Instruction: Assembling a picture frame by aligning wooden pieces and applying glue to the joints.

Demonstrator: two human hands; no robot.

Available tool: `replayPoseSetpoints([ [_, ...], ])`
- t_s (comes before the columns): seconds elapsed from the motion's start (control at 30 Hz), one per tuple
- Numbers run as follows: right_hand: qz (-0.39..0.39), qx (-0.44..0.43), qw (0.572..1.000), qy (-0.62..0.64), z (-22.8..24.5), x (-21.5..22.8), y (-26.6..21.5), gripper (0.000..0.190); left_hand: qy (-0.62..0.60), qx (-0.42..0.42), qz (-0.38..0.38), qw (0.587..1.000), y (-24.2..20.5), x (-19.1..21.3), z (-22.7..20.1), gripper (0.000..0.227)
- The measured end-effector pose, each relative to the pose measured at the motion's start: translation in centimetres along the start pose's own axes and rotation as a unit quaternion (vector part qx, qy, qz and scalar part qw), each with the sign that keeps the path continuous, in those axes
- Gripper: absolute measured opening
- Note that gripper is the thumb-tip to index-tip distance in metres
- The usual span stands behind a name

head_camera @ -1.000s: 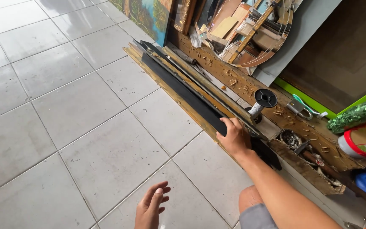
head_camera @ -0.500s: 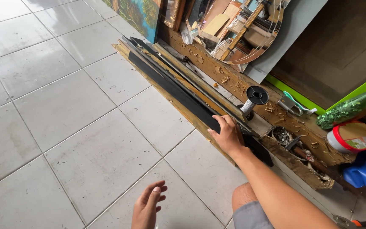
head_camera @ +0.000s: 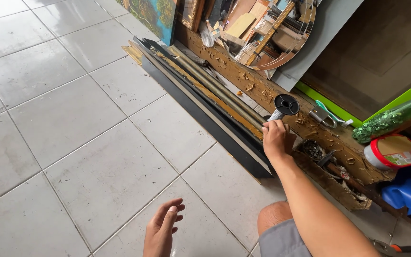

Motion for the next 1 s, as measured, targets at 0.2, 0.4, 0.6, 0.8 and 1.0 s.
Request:
replayPoseSetpoints([
  [0.2, 0.062, -0.030, 0.987, 0.142, 4.3, 4.8, 1.1, 0.040, -0.019, -0.012, -0.010, 1.000, -0.8, 0.6, -2.0, 0.047],
  [0.4, 0.374, -0.252, 0.777, 0.439, 14.6, 14.0, -5.8, 0.046, -0.046, -0.042, -0.025, 0.998, -3.6, 0.9, -5.4, 0.046],
  [0.6, 0.699, -0.179, 0.273, 0.637, 21.6, 14.2, -14.1, 0.064, -0.116, -0.063, -0.049, 0.990, -5.4, 3.3, -7.5, 0.056],
  [0.8, 0.845, -0.108, -0.002, 0.524, 23.7, 16.2, -23.2, 0.063, -0.300, -0.135, -0.059, 0.943, -7.0, 9.1, -6.6, 0.058],
  [1.0, 0.798, 0.109, 0.435, 0.402, 27.6, 20.4, -24.8, 0.061, -0.270, -0.139, -0.103, 0.947, -5.8, 15.3, -2.7, 0.043],
])
Point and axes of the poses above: each hand's wrist, its own y-axis towards the middle knuckle, its own x-axis out of the back of the hand, z = x × y, the point moved 1 cm from there along y, towards the middle knuckle, and after that the axes turned 7 degrees about -y, right-handed, at the moved point
